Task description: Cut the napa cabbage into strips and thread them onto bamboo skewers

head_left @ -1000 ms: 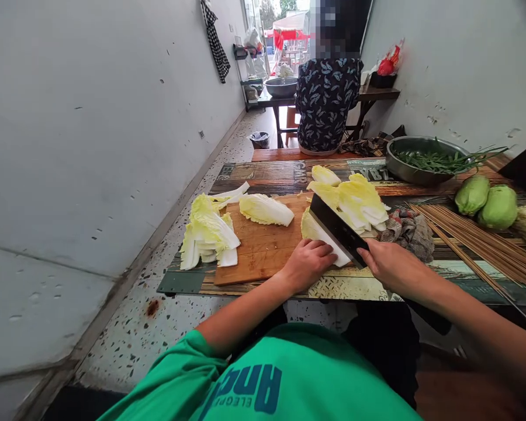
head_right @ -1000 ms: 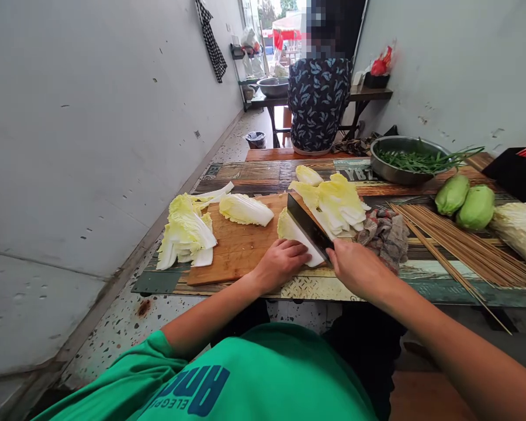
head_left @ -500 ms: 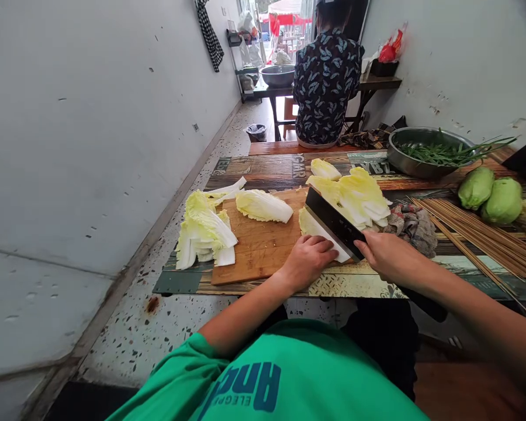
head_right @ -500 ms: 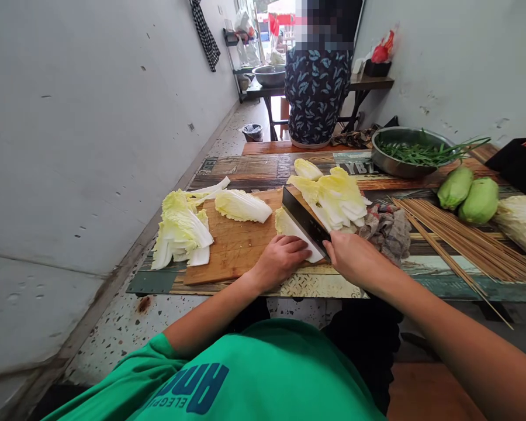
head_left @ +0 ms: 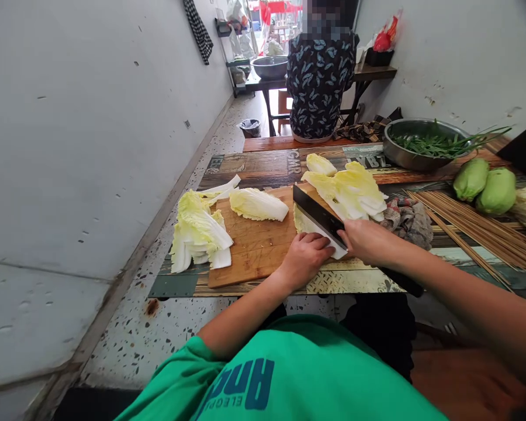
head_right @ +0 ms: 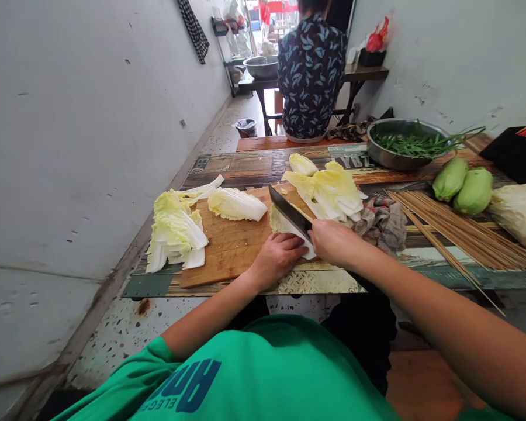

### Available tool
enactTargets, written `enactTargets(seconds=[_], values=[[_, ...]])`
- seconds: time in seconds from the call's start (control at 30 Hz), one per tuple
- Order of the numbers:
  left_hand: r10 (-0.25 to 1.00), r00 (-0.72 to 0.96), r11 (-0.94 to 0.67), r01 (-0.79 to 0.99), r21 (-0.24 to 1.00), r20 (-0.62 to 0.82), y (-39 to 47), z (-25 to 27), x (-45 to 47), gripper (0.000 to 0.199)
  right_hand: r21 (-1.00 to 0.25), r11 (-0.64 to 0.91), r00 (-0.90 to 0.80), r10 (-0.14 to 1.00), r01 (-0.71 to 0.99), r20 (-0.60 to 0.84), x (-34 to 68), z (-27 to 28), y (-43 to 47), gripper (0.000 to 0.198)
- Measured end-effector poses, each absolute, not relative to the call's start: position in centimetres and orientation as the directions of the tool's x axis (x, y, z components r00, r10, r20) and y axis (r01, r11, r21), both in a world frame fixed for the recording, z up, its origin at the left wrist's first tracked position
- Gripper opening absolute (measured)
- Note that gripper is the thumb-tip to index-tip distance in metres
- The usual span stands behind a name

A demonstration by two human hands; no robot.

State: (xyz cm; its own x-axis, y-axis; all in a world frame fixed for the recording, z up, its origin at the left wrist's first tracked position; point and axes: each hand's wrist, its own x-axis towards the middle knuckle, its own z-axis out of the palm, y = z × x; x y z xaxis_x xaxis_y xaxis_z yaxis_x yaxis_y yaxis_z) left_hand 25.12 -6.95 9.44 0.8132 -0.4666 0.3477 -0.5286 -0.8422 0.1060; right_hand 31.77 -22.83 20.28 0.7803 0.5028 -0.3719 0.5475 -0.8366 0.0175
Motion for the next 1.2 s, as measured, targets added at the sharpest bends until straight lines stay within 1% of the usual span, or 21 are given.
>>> enactTargets(seconds=[0.1, 0.23, 0.3, 0.37, 0.43, 0.47, 0.57, 0.6, 0.63, 0.67, 0.7, 0.77, 0.8, 0.87, 0.93, 0.97, 1.0, 1.03, 1.07, 1.1, 1.2], values=[[-0.455, 0.818, -0.847, -0.519, 0.111, 0.351, -6.9, 9.3, 25.1, 0.023, 0.016, -0.827, 0.771, 0.517, 0.562, -0.372, 31.4, 20.4, -23.7, 0.033], [-0.460, 0.801, -0.836, -0.536, 0.117, 0.383, -6.7, 9.2, 25.1, 0.022, 0.007, -0.835, 0.765, 0.501, 0.551, -0.406, 31.1, 20.0, -27.0, 0.029], [-0.461, 0.781, -0.825, -0.552, 0.120, 0.422, -6.8, 9.2, 25.1, 0.022, 0.029, -0.862, 0.822, 0.472, 0.506, -0.318, 31.8, 19.7, -28.2, 0.030], [-0.439, 0.752, -0.808, -0.570, 0.150, 0.492, -6.9, 9.5, 24.8, 0.024, 0.065, -0.907, 0.900, 0.402, 0.417, -0.166, 32.8, 19.6, -28.5, 0.036], [-0.373, 0.713, -0.781, -0.587, 0.214, 0.595, -6.6, 10.4, 24.0, 0.027, 0.066, -0.935, 0.937, 0.346, 0.349, -0.053, 33.5, 19.8, -28.1, 0.041], [-0.322, 0.690, -0.764, -0.594, 0.253, 0.648, -6.1, 11.2, 23.5, 0.028, 0.056, -0.935, 0.937, 0.348, 0.350, -0.041, 33.6, 20.0, -27.8, 0.041], [-0.138, 0.599, -0.727, -0.602, 0.330, 0.789, -3.2, 14.6, 21.7, 0.024, 0.025, -0.899, 0.895, 0.432, 0.437, -0.112, 33.1, 20.1, -26.8, 0.037], [-0.095, 0.562, -0.734, -0.597, 0.323, 0.822, -1.7, 15.9, 21.1, 0.023, 0.021, -0.886, 0.879, 0.455, 0.463, -0.143, 32.9, 19.9, -26.5, 0.035], [-0.082, 0.528, -0.759, -0.582, 0.290, 0.845, 0.0, 17.1, 20.7, 0.023, 0.023, -0.877, 0.867, 0.469, 0.479, -0.169, 32.7, 19.6, -26.3, 0.035], [-0.106, 0.511, -0.799, -0.555, 0.233, 0.853, 1.9, 18.2, 20.4, 0.024, 0.023, -0.872, 0.859, 0.476, 0.488, -0.189, 32.6, 19.2, -26.2, 0.034], [-0.171, 0.529, -0.841, -0.518, 0.156, 0.832, 3.8, 18.9, 20.2, 0.024, 0.019, -0.872, 0.856, 0.475, 0.489, -0.204, 32.6, 18.8, -26.1, 0.035], [-0.299, 0.637, -0.907, -0.421, -0.004, 0.711, 7.3, 19.6, 20.0, 0.026, -0.015, -0.878, 0.854, 0.469, 0.478, -0.227, 32.9, 18.1, -26.0, 0.037], [-0.340, 0.704, -0.921, -0.382, -0.071, 0.624, 8.8, 19.5, 20.0, 0.028, -0.041, -0.881, 0.852, 0.467, 0.472, -0.238, 33.2, 17.8, -26.0, 0.037], [-0.374, 0.830, -0.928, -0.334, -0.168, 0.414, 10.8, 18.9, 20.0, 0.027, -0.079, -0.885, 0.850, 0.463, 0.459, -0.251, 33.6, 17.6, -26.0, 0.037], [-0.381, 0.911, -0.915, -0.348, -0.204, 0.159, 11.5, 18.3, 20.1, 0.020, -0.099, -0.884, 0.847, 0.467, 0.457, -0.253, 33.8, 17.6, -26.0, 0.036], [-0.382, 0.924, -0.909, -0.369, -0.195, 0.034, 11.5, 18.2, 20.1, 0.016, -0.103, -0.883, 0.848, 0.468, 0.457, -0.251, 33.8, 17.8, -25.9, 0.035], [-0.382, 0.922, -0.906, -0.386, -0.175, -0.060, 11.3, 18.3, 20.2, 0.013, -0.106, -0.885, 0.847, 0.465, 0.454, -0.256, 33.7, 17.9, -25.9, 0.035], [-0.384, 0.917, -0.905, -0.398, -0.152, -0.112, 11.0, 18.5, 20.3, 0.012, -0.108, -0.888, 0.847, 0.459, 0.447, -0.269, 33.6, 18.1, -25.8, 0.035], [-0.388, 0.914, -0.906, -0.402, -0.135, -0.120, 10.5, 18.8, 20.6, 0.013, -0.108, -0.892, 0.845, 0.451, 0.439, -0.287, 33.4, 18.3, -25.8, 0.036], [-0.385, 0.919, -0.909, -0.394, -0.135, -0.090, 10.0, 19.2, 21.0, 0.017, -0.099, -0.897, 0.847, 0.439, 0.430, -0.301, 33.3, 18.4, -25.7, 0.037], [-0.364, 0.930, -0.915, -0.348, -0.203, 0.046, 8.3, 19.9, 23.4, 0.027, -0.045, -0.903, 0.861, 0.421, 0.427, -0.284, 32.9, 18.4, -25.6, 0.037]])
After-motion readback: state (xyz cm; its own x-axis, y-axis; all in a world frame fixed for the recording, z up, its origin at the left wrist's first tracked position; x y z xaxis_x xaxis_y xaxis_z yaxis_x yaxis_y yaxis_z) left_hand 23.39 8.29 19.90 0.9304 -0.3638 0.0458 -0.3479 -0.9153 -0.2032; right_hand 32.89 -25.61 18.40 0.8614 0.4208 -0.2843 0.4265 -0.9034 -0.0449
